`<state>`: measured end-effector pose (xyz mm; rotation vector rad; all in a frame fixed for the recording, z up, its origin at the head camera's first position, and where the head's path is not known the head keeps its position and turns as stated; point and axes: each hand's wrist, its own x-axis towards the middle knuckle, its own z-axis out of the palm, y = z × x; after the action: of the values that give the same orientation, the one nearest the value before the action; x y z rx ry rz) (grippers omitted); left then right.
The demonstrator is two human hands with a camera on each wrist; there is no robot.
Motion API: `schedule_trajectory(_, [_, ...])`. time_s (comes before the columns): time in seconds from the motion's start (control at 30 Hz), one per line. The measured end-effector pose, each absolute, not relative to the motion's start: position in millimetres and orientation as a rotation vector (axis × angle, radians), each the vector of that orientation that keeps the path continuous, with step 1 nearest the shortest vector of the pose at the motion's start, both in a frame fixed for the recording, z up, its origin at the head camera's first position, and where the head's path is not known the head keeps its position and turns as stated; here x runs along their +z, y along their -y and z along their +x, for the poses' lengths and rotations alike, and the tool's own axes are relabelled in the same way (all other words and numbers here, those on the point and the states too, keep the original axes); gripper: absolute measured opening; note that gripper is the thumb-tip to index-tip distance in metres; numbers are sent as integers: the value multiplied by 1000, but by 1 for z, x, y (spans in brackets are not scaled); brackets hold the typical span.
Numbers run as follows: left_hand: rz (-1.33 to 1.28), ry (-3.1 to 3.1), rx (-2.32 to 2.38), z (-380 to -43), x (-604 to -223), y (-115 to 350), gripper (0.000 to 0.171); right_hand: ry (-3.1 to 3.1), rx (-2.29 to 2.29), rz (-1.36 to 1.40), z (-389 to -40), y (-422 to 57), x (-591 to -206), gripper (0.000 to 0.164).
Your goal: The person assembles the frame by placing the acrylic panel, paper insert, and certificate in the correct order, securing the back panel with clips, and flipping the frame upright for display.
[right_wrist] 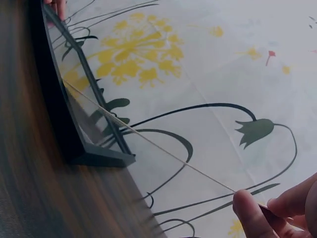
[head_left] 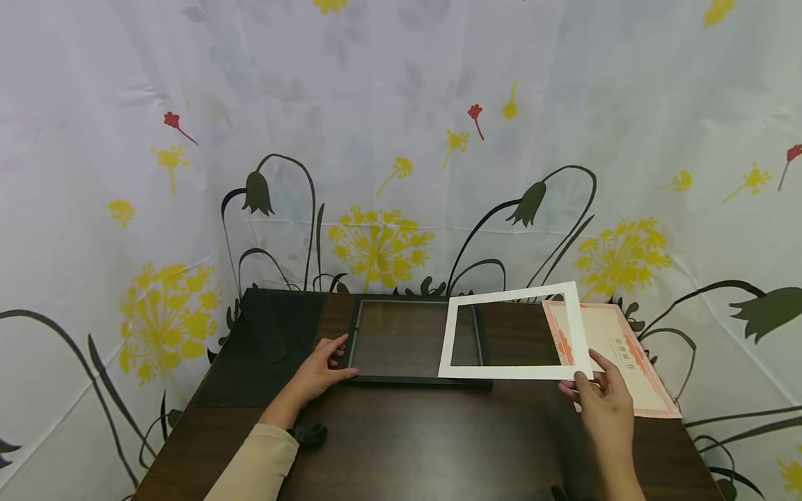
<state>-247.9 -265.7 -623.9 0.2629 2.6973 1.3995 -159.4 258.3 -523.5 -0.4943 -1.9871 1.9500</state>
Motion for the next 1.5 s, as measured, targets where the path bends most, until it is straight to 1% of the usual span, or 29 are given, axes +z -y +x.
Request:
schedule_trajectory(0.2, [244,-2699,1401,-246,-623,266,94,2019,1935,-524,-163,-261,-523,56])
schedule_trajectory(0.4, [247,-2707,1406,-248,-624,265,95,1970,1954,-497,-172,-259,-532,55])
schedule_trajectory(0.6, [296,-2738,1418,-249,-626,265,88,1900,2022,-451,-180,-253,-542,54])
schedule_trajectory(0.83, [272,-2740,1432,-251,-628,266,84,1955,2059,-394,-185,-239,-552,55])
schedule_trajectory(1.33, [252,-2750,1441,-250,-627,263,84,2124,2146,-161,-191,-199,-577,46])
schedule_trajectory(1.5, [242,-2763,1431,-251,-628,263,84,2135,2190,-142,-194,-185,-583,43])
